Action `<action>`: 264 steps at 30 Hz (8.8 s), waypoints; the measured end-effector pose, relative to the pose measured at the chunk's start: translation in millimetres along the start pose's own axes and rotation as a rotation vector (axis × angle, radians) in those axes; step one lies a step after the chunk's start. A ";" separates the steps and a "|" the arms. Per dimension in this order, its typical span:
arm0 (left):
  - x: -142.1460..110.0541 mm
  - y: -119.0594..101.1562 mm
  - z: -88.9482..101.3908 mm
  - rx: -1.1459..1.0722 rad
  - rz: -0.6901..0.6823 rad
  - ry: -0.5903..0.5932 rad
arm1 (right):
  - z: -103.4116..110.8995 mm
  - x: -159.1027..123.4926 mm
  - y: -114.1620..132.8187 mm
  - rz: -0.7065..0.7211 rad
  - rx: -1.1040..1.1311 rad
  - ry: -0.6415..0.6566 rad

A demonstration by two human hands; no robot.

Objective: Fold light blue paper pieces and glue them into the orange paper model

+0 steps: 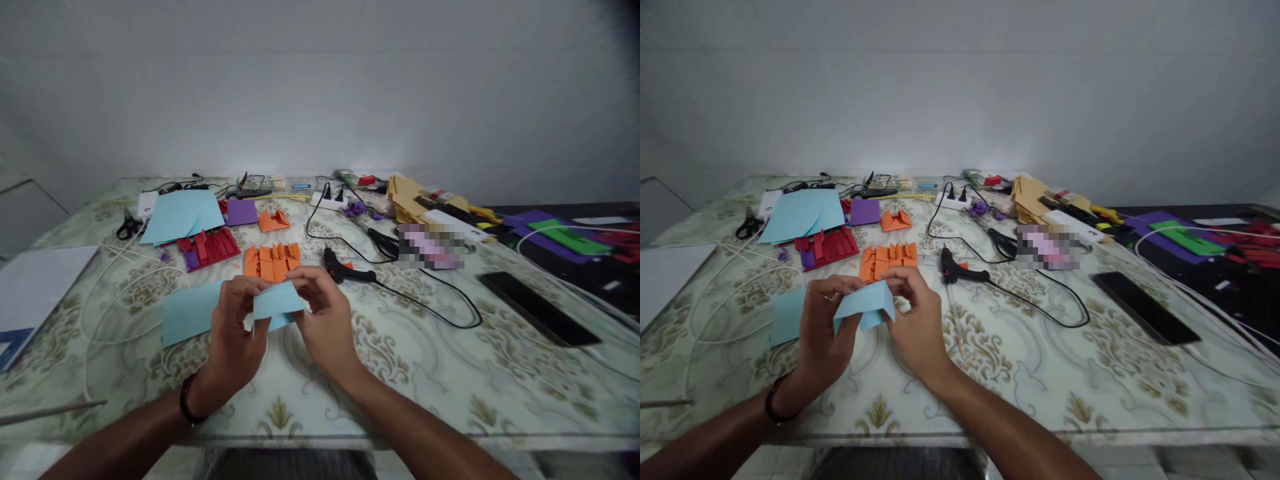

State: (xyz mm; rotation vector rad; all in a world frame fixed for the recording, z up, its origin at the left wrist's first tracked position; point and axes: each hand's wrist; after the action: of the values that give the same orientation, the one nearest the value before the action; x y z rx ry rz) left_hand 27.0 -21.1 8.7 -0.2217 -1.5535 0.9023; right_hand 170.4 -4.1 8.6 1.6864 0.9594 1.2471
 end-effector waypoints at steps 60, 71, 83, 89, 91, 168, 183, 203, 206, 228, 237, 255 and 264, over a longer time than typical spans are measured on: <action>13.1 -18.3 9.3 -0.244 0.289 0.064 | -3.6 -34.3 -3.2 0.029 0.142 0.001; 10.1 -15.9 12.0 -0.157 0.266 0.070 | -0.5 -25.6 4.7 -0.017 0.125 0.004; 10.6 -4.7 12.8 -0.057 0.220 0.034 | 10.8 -4.7 10.9 0.029 0.037 0.059; 14.7 5.0 18.9 -0.329 0.433 0.154 | 19.4 6.2 13.9 0.072 -0.009 0.093; 20.6 3.7 20.4 -0.387 0.464 0.213 | 25.0 11.4 15.0 0.182 -0.063 0.159; 19.2 15.4 10.0 0.124 0.557 0.645 | 53.5 26.2 -7.0 -0.359 -0.275 0.461; 19.9 15.6 7.8 0.274 0.458 0.633 | 50.7 25.4 -9.0 -0.322 -0.275 0.373; 21.1 8.3 6.5 0.138 0.338 0.723 | 49.1 22.4 -7.6 -0.209 -0.252 0.490; 19.9 8.5 8.9 0.140 0.279 0.733 | 48.6 21.6 -7.3 -0.228 -0.213 0.517; 22.3 12.0 8.9 0.180 0.258 0.661 | 53.7 29.3 -8.5 -0.348 -0.146 0.511; 20.0 15.1 8.7 0.111 0.471 0.617 | 53.4 28.9 -11.3 -0.357 -0.094 0.404; 16.8 16.4 10.6 -0.099 0.579 0.626 | 51.9 24.7 -5.7 -0.230 -0.071 0.424; 20.5 15.6 7.5 -0.057 0.645 0.566 | 59.7 36.2 -7.0 -0.270 -0.011 0.276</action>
State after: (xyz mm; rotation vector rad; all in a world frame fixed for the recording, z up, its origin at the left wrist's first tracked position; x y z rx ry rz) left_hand 10.2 -1.1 14.7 -0.9724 -0.9763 1.1590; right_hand 235.5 21.5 4.0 1.3434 1.2954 1.3167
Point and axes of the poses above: each hand's wrist, its own x-axis towards the middle knuckle, its own z-axis out of the back of the hand, y = z × x, and after that the axes turned 12 degrees about -y, right-handed
